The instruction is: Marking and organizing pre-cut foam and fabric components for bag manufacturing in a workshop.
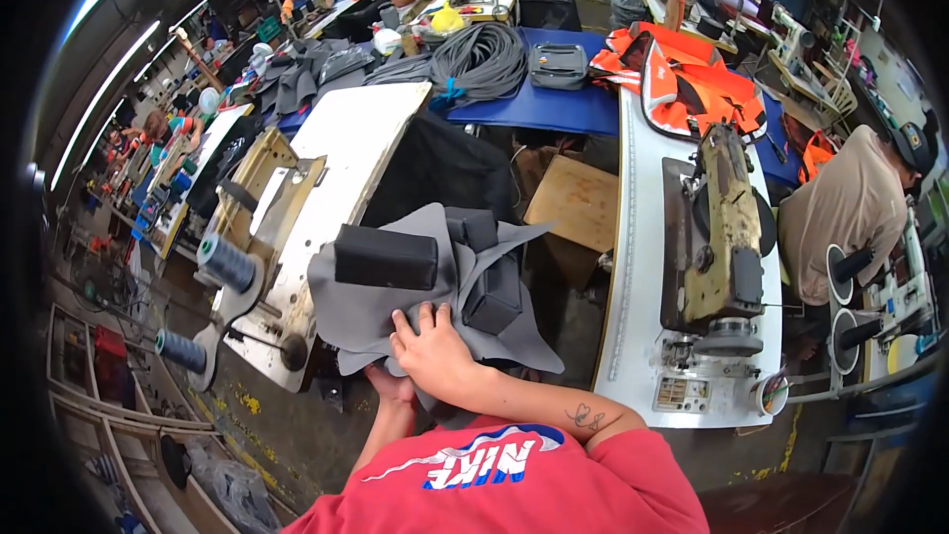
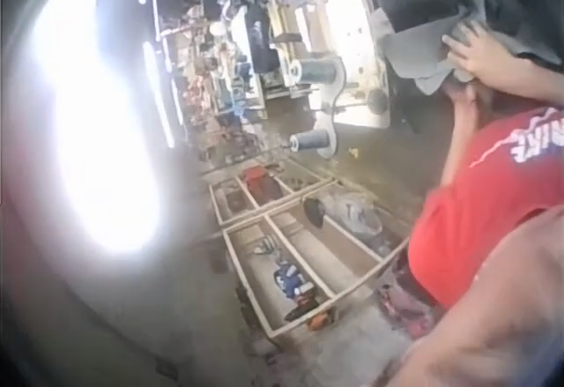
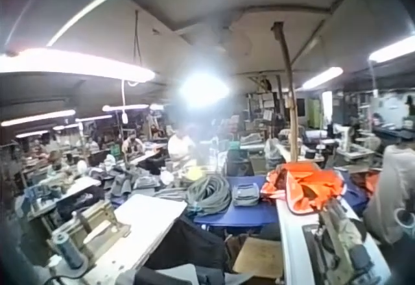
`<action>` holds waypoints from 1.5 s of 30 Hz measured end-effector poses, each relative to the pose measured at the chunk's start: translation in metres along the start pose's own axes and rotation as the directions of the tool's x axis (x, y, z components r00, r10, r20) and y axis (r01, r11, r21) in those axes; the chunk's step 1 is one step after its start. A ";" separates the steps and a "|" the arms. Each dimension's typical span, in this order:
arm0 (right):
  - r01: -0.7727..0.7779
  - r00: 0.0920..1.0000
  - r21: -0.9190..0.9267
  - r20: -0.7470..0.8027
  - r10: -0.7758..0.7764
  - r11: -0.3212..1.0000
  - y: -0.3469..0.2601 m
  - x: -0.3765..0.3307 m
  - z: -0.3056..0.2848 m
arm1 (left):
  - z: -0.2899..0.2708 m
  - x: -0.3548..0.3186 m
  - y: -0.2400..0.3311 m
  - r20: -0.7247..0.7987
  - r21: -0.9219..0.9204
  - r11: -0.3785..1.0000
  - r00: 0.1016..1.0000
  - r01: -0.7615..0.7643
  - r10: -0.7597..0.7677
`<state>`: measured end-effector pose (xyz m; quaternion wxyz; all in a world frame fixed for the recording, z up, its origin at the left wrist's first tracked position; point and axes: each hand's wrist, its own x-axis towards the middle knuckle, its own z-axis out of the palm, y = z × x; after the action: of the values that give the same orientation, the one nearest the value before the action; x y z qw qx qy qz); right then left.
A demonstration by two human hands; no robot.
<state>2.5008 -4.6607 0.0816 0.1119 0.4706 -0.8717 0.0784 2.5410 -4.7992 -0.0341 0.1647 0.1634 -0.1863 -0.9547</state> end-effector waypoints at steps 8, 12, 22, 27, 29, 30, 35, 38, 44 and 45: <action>-0.218 0.975 -0.059 -0.044 0.216 0.974 0.092 -0.008 -0.002 | 0.062 0.070 -0.075 0.131 0.097 0.973 0.966 0.212 -0.223; -0.259 0.966 -0.078 -0.008 0.259 0.963 0.128 0.001 0.001 | 0.084 0.095 -0.095 0.129 0.113 0.943 0.936 0.314 -0.327; -0.253 0.965 -0.105 0.037 0.258 0.962 0.216 0.060 0.016 | 0.122 0.193 -0.125 0.157 0.059 0.919 0.905 0.391 -0.395; -0.109 0.989 -0.052 0.090 0.113 0.993 0.241 0.119 0.029 | 0.104 0.239 -0.107 0.154 -0.061 0.961 0.953 0.271 -0.259; -0.035 0.994 -0.020 0.103 0.037 0.999 0.244 0.141 0.039 | 0.093 0.250 -0.095 0.098 -0.069 0.973 0.972 0.222 -0.215; -0.008 0.993 -0.001 0.114 0.008 1.000 0.246 0.151 0.045 | 0.091 0.256 -0.091 0.071 -0.078 0.977 0.979 0.197 -0.192; 0.132 0.975 0.060 0.173 -0.140 0.989 0.256 0.189 0.059 | 0.086 0.270 -0.082 -0.072 -0.059 0.997 0.996 0.046 -0.050; 0.210 0.959 0.090 0.177 -0.223 0.973 0.264 0.203 0.062 | 0.085 0.276 -0.080 -0.059 -0.112 0.994 0.998 0.006 -0.013; 0.365 0.920 0.131 0.102 -0.378 0.922 0.281 0.226 0.067 | 0.100 0.279 -0.076 -0.062 -0.113 0.982 0.988 -0.149 0.143; 0.391 0.910 0.138 0.093 -0.405 0.910 0.283 0.229 0.067 | 0.100 0.279 -0.076 -0.026 -0.139 0.976 0.986 -0.169 0.167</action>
<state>2.1336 -4.7063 0.0694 0.0456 0.6481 -0.7564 0.0762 2.2354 -4.8067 -0.0474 0.2572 0.1418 -0.1304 -0.9470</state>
